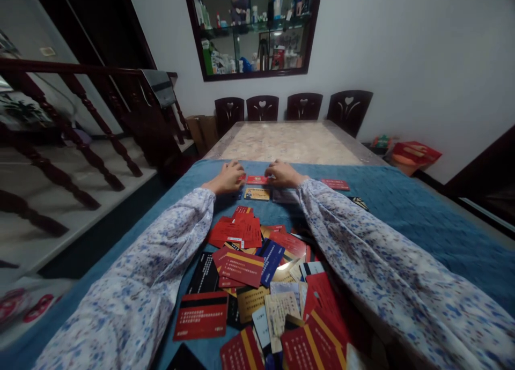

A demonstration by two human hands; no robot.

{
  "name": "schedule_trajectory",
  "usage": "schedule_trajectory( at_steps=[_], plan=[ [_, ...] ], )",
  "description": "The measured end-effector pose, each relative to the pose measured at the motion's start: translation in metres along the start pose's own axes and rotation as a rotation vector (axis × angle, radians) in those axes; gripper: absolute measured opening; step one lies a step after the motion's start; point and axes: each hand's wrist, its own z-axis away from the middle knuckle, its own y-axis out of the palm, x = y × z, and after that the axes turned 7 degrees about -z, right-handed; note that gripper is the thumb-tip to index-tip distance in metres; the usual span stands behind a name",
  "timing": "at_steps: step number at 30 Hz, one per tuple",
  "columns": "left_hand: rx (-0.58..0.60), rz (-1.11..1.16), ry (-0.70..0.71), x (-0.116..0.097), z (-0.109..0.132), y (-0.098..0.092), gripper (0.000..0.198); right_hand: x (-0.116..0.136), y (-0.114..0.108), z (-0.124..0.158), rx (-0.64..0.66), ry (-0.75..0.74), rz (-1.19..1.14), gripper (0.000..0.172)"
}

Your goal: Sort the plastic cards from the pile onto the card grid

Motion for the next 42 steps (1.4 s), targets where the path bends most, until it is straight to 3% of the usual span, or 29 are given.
schedule_trajectory(
  at_steps=[7,23,32,42],
  plan=[
    [-0.002,0.041,-0.024,-0.012,0.047,-0.009,0.035,0.028,-0.007,0.022,-0.052,-0.052,-0.009,0.032],
    [-0.044,0.113,-0.071,-0.032,0.143,-0.006,0.027,0.085,-0.001,0.063,-0.064,-0.194,-0.160,0.024],
    [0.002,0.203,-0.069,-0.040,0.173,-0.007,0.028,0.099,0.016,0.070,-0.041,-0.321,-0.241,0.027],
    [0.078,0.236,-0.068,-0.044,0.179,-0.009,0.033,0.114,0.027,0.077,0.030,-0.397,-0.247,0.039]
  ],
)
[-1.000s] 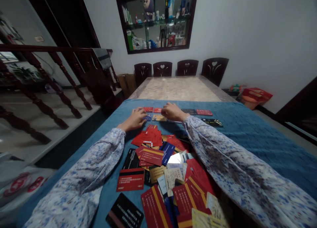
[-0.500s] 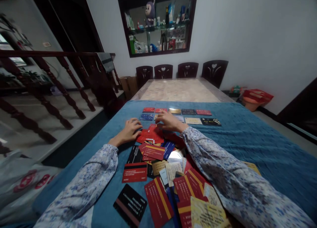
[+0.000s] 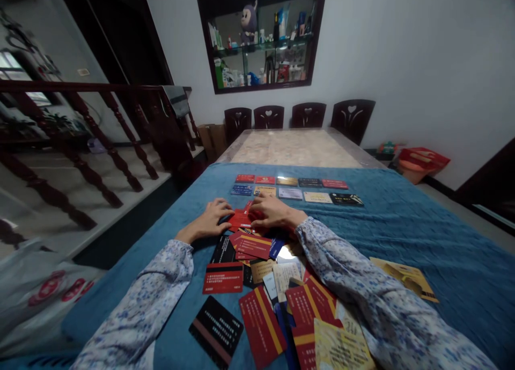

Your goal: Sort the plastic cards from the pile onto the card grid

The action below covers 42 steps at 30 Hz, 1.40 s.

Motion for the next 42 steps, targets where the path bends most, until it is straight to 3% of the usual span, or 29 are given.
schedule_trajectory(
  at_steps=[11,28,32,36,42],
  plan=[
    [0.009,0.014,-0.018,0.002,0.001,0.000,0.035,0.010,0.005,0.001,0.048,0.009,0.025,0.047],
    [-0.020,0.001,0.053,0.006,0.004,0.001,0.026,0.007,0.010,0.000,-0.059,-0.177,0.111,0.032],
    [-0.082,0.027,0.090,0.009,0.004,0.002,0.025,0.007,0.013,-0.001,-0.095,-0.150,0.097,0.022],
    [-0.218,0.079,0.148,0.010,0.001,0.005,0.027,0.007,0.016,-0.004,-0.152,-0.084,0.075,0.022],
    [-0.363,0.144,0.072,0.009,-0.004,0.016,0.024,0.015,0.012,-0.004,-0.180,0.087,0.095,0.020]
  ],
)
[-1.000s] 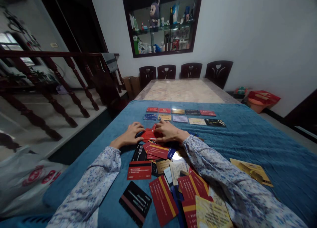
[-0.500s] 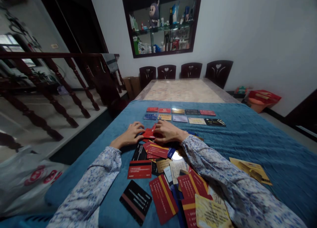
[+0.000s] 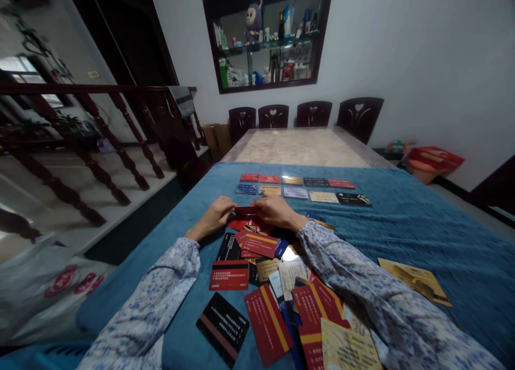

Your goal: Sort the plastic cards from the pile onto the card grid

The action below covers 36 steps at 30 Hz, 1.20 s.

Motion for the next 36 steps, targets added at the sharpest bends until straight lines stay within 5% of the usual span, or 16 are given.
schedule_trajectory(
  at_steps=[6,36],
  plan=[
    [-0.055,0.023,-0.041,-0.004,-0.003,0.009,0.017,0.005,-0.006,0.002,0.000,0.095,0.016,0.019],
    [-0.178,0.167,-0.250,-0.009,-0.007,0.018,0.022,-0.006,0.004,0.003,-0.078,0.076,-0.120,0.011]
  ],
)
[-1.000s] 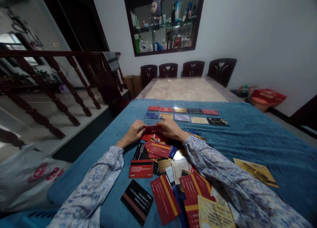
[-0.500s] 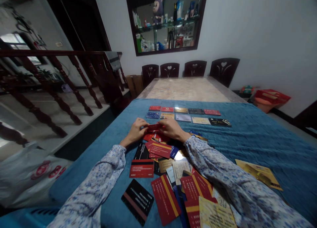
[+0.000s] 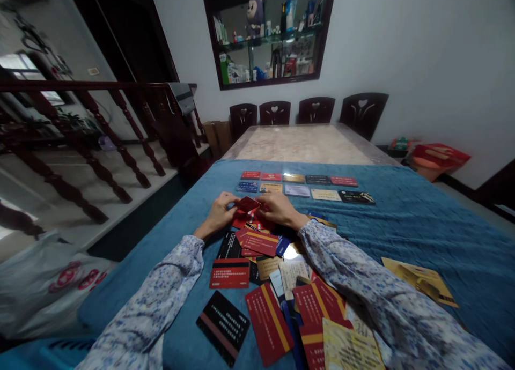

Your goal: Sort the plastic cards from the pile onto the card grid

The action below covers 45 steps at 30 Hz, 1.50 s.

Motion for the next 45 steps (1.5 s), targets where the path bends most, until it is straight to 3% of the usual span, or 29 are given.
schedule_trajectory(
  at_steps=[7,16,24,38,45],
  plan=[
    [0.014,-0.045,0.070,0.0015,-0.0016,-0.0011,0.018,0.0017,-0.0012,0.0006,-0.037,-0.031,-0.037,0.013],
    [0.051,-0.099,0.055,0.0004,-0.0025,-0.0018,0.023,0.0033,0.0006,0.0001,-0.091,0.030,-0.048,0.037],
    [0.061,-0.141,0.005,-0.0030,0.0013,-0.0038,0.027,0.0073,0.0009,0.0008,-0.001,0.127,0.053,0.037],
    [0.155,-0.157,0.034,0.0002,0.0029,-0.0048,0.043,0.0011,0.0044,0.0012,0.040,0.057,0.079,0.052],
    [0.167,-0.149,0.036,0.0061,0.0030,-0.0049,0.049,-0.0018,0.0040,-0.0006,0.052,0.068,0.060,0.050]
  ],
)
